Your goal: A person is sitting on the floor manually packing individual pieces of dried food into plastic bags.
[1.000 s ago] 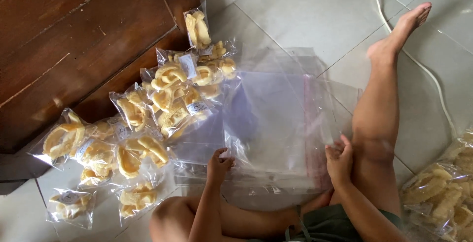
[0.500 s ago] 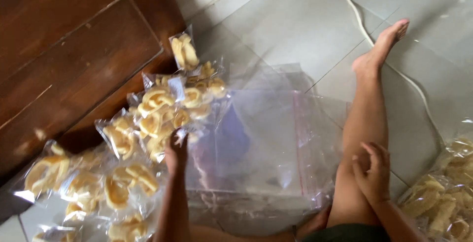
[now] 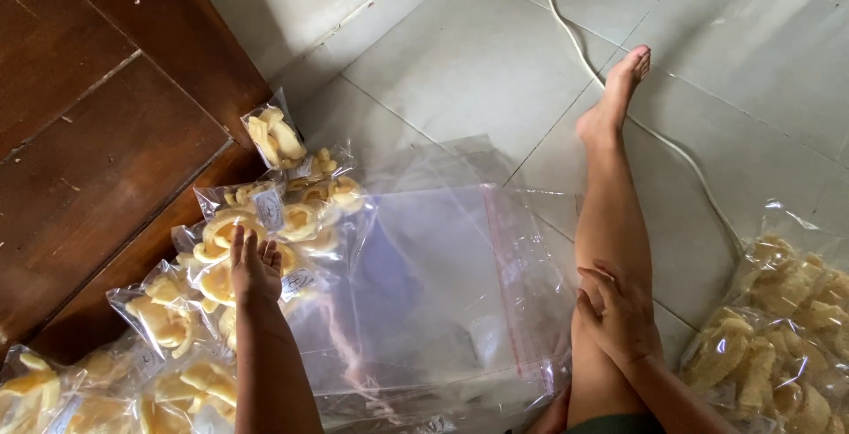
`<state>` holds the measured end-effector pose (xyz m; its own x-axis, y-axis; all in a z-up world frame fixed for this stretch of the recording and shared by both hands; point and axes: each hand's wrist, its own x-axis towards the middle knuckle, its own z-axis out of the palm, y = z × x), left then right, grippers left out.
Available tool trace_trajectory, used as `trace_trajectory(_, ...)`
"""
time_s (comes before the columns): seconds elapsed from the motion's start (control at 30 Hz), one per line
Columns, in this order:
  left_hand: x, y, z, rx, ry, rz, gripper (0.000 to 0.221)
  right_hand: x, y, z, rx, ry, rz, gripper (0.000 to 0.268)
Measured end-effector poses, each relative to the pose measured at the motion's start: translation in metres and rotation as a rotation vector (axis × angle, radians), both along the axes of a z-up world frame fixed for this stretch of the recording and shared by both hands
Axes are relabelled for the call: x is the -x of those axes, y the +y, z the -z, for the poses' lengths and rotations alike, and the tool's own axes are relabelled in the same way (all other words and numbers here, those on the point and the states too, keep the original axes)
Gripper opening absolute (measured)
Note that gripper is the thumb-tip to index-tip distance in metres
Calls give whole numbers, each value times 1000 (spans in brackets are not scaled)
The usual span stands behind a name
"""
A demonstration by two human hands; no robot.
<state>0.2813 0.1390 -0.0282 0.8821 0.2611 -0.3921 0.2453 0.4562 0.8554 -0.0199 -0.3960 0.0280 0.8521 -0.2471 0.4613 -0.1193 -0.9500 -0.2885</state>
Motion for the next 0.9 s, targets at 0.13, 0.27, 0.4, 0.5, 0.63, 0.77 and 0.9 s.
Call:
trace_trajectory(0.13,11,-4,-15,-95,34,-71,49,-2,0,1,6,-13,10,41)
trace_trajectory(0.27,56,-24,-49,-470,-3,-43,37,-1,2,2,10,-19,1,38)
trace_trajectory(0.4,148,-51,-49,-911,-86,90,39,-8,6,2,13,-30,-16,35)
trace_trajectory(0.5,237,-101,-73,-303,-157,220,35,-6,9,-4,-38,-90,-94,35)
trace_trajectory(0.63,326,-139,-32,360,-92,398,54,0,30,-15,-78,-79,-289,45)
trace_trajectory(0.77,363,-154,-19,615,-26,593,84,16,77,-34,-703,136,-832,123)
trace_trajectory(0.9,366,-160,-58,689,-27,696,83,25,101,-70,-467,533,-788,130)
